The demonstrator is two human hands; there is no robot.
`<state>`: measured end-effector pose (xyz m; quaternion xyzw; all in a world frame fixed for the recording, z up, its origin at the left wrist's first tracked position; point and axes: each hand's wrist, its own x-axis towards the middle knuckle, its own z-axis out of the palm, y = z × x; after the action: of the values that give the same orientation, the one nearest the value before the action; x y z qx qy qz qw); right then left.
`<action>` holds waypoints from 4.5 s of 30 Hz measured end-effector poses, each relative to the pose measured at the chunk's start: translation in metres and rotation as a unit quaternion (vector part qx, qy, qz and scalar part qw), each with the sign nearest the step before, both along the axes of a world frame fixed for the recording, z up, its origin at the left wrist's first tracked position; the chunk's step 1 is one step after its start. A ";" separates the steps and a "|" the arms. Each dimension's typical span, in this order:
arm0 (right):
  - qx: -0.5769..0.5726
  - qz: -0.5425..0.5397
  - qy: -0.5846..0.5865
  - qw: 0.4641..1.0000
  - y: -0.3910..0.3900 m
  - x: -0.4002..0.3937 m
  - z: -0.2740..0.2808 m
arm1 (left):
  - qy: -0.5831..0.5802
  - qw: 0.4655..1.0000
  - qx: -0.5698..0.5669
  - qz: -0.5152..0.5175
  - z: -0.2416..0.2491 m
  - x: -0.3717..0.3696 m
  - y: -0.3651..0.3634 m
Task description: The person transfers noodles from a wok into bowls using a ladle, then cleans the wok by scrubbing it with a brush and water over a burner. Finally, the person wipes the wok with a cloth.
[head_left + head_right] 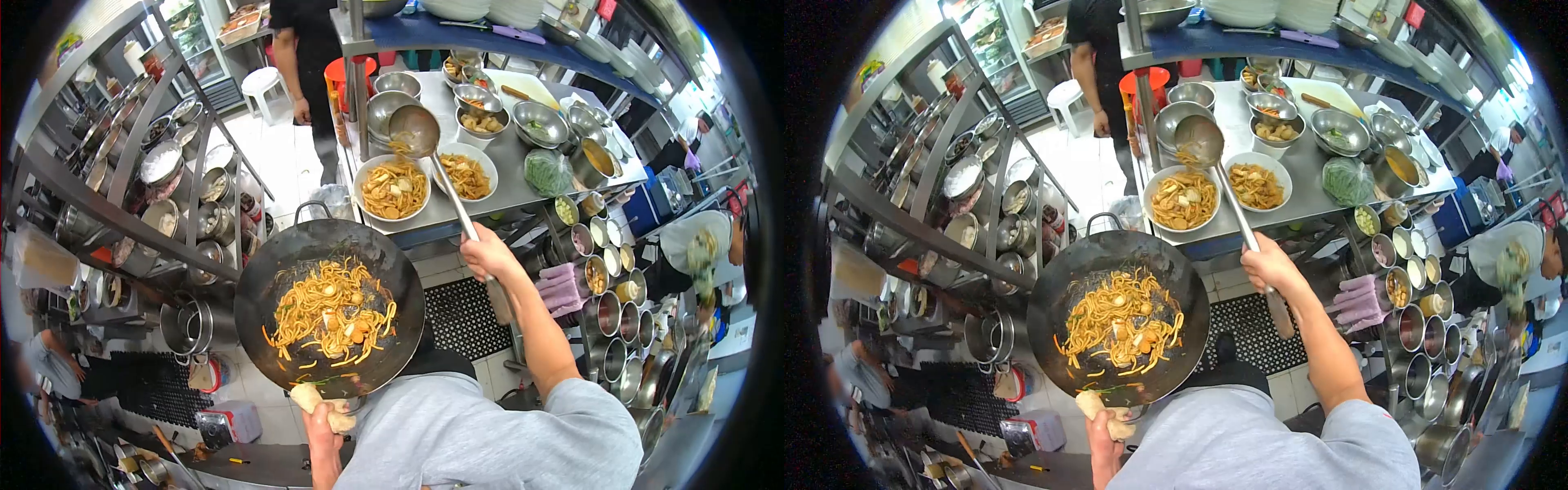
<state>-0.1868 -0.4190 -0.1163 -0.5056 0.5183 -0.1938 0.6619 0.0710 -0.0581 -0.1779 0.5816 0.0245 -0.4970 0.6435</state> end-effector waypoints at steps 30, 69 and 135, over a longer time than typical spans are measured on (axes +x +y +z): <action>-0.019 0.300 0.209 0.931 0.083 0.080 -0.005 | 0.011 0.985 -0.040 0.168 0.009 -0.025 0.013; 0.492 0.429 -0.094 0.752 0.005 -0.046 0.003 | -0.013 0.945 -0.064 0.320 0.013 -0.202 -0.046; -0.372 0.573 0.121 0.720 -0.120 -0.173 0.019 | -0.118 0.959 -0.108 0.234 0.080 -0.288 -0.210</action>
<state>-0.3597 -0.5394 -0.0977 -0.9310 0.0914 0.1076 0.3367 -0.2172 -0.2684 -0.0974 0.5411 0.0296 -0.2596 0.7993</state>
